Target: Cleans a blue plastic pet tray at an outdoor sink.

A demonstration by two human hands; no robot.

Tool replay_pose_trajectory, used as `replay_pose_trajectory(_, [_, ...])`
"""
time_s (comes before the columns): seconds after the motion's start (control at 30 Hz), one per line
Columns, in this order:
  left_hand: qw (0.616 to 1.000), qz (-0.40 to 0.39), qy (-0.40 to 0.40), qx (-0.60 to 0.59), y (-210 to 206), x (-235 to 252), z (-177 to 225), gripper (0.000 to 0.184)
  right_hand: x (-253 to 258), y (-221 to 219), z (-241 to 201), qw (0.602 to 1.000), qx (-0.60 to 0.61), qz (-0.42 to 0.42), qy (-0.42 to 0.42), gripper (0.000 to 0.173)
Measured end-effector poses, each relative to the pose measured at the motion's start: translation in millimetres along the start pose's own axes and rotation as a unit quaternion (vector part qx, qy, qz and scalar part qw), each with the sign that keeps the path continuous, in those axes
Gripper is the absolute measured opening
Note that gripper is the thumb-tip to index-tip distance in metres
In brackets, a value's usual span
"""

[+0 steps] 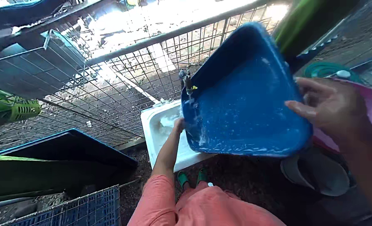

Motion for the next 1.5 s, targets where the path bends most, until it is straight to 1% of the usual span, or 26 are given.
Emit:
replay_pose_trajectory(0.1, [1.000, 0.024, -0.009, -0.004, -32, 38, 11, 0.040, -23, 7, -20, 0.997, 0.018, 0.051, 0.048, 0.059])
replay_pose_trajectory(0.17, [0.999, 0.000, -0.024, 0.031, -54, 59, 23, 0.043, -34, 7, -26, 0.996, 0.044, 0.057, 0.061, 0.059])
replay_pose_trajectory(0.23, [0.993, -0.030, -0.056, 0.100, -66, 84, 24, 0.043, -39, 4, -28, 0.995, 0.061, 0.049, 0.067, 0.060])
replay_pose_trajectory(0.3, [0.977, -0.067, -0.076, 0.189, -69, 96, 22, 0.045, -34, 6, -24, 0.996, 0.058, 0.042, 0.051, 0.066])
replay_pose_trajectory(0.37, [0.956, -0.112, -0.077, 0.262, -64, 90, 19, 0.042, -20, 15, -8, 0.997, 0.072, 0.027, 0.020, 0.073])
replay_pose_trajectory(0.43, [0.930, -0.153, -0.070, 0.325, -50, 68, 29, 0.038, -3, 22, 14, 0.993, 0.121, 0.009, 0.005, 0.073])
replay_pose_trajectory(0.47, [0.916, -0.169, -0.074, 0.355, -40, 55, 37, 0.036, 3, 24, 25, 0.988, 0.152, -0.001, -0.005, 0.069])
replay_pose_trajectory(0.53, [0.893, -0.187, -0.092, 0.400, -18, 25, 55, 0.034, 9, 26, 53, 0.978, 0.202, -0.014, -0.043, 0.053])
replay_pose_trajectory(0.6, [0.881, -0.188, -0.093, 0.423, 5, -4, 74, 0.033, 5, 25, 77, 0.963, 0.245, -0.019, -0.112, 0.036])
replay_pose_trajectory(0.67, [0.880, -0.177, -0.078, 0.433, 26, -29, 92, 0.033, -2, 20, 95, 0.939, 0.286, -0.017, -0.188, 0.027])
replay_pose_trajectory(0.73, [0.883, -0.166, -0.059, 0.436, 44, -48, 109, 0.033, -7, 10, 104, 0.915, 0.314, -0.012, -0.254, 0.024])
replay_pose_trajectory(0.77, [0.882, -0.161, -0.052, 0.439, 54, -51, 114, 0.033, -8, 3, 111, 0.907, 0.320, -0.016, -0.274, 0.025])
replay_pose_trajectory(0.83, [0.886, -0.147, -0.042, 0.438, 77, -44, 114, 0.032, -11, -16, 132, 0.893, 0.331, -0.039, -0.301, 0.026])
replay_pose_trajectory(0.87, [0.890, -0.137, -0.040, 0.434, 86, -42, 117, 0.032, -11, -28, 151, 0.889, 0.336, -0.058, -0.305, 0.022])
replay_pose_trajectory(0.93, [0.901, -0.111, -0.044, 0.417, 96, -55, 136, 0.032, -11, -52, 183, 0.881, 0.349, -0.090, -0.307, 0.018])
replay_pose_trajectory(1.07, [0.926, -0.043, -0.057, 0.370, 119, -78, 173, 0.039, -12, -98, 195, 0.872, 0.335, -0.103, -0.343, 0.029])
replay_pose_trajectory(1.2, [0.933, 0.022, -0.072, 0.351, 163, -81, 189, 0.040, -3, -145, 193, 0.877, 0.284, -0.180, -0.344, 0.046])
replay_pose_trajectory(1.27, [0.928, 0.062, -0.107, 0.352, 180, -89, 190, 0.043, 3, -175, 196, 0.870, 0.243, -0.238, -0.356, 0.053])
replay_pose_trajectory(1.33, [0.913, 0.090, -0.165, 0.361, 191, -93, 182, 0.048, 13, -209, 207, 0.868, 0.209, -0.272, -0.358, 0.056])
replay_pose_trajectory(1.4, [0.896, 0.107, -0.221, 0.369, 191, -96, 167, 0.053, 30, -238, 227, 0.876, 0.192, -0.264, -0.355, 0.053])
replay_pose_trajectory(1.43, [0.889, 0.118, -0.245, 0.369, 189, -95, 157, 0.054, 39, -247, 237, 0.881, 0.191, -0.248, -0.355, 0.052])
replay_pose_trajectory(1.5, [0.877, 0.149, -0.284, 0.358, 185, -87, 135, 0.055, 56, -252, 245, 0.894, 0.203, -0.199, -0.348, 0.050])
Point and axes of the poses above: each hand's wrist, its own x-axis towards the middle knuckle, its own y-axis out of the back of the hand, z = x × y, the point moved 10 cm from there along x, towards the middle knuckle, and after that the axes turned 11 degrees about -y, right-handed, at the moved point
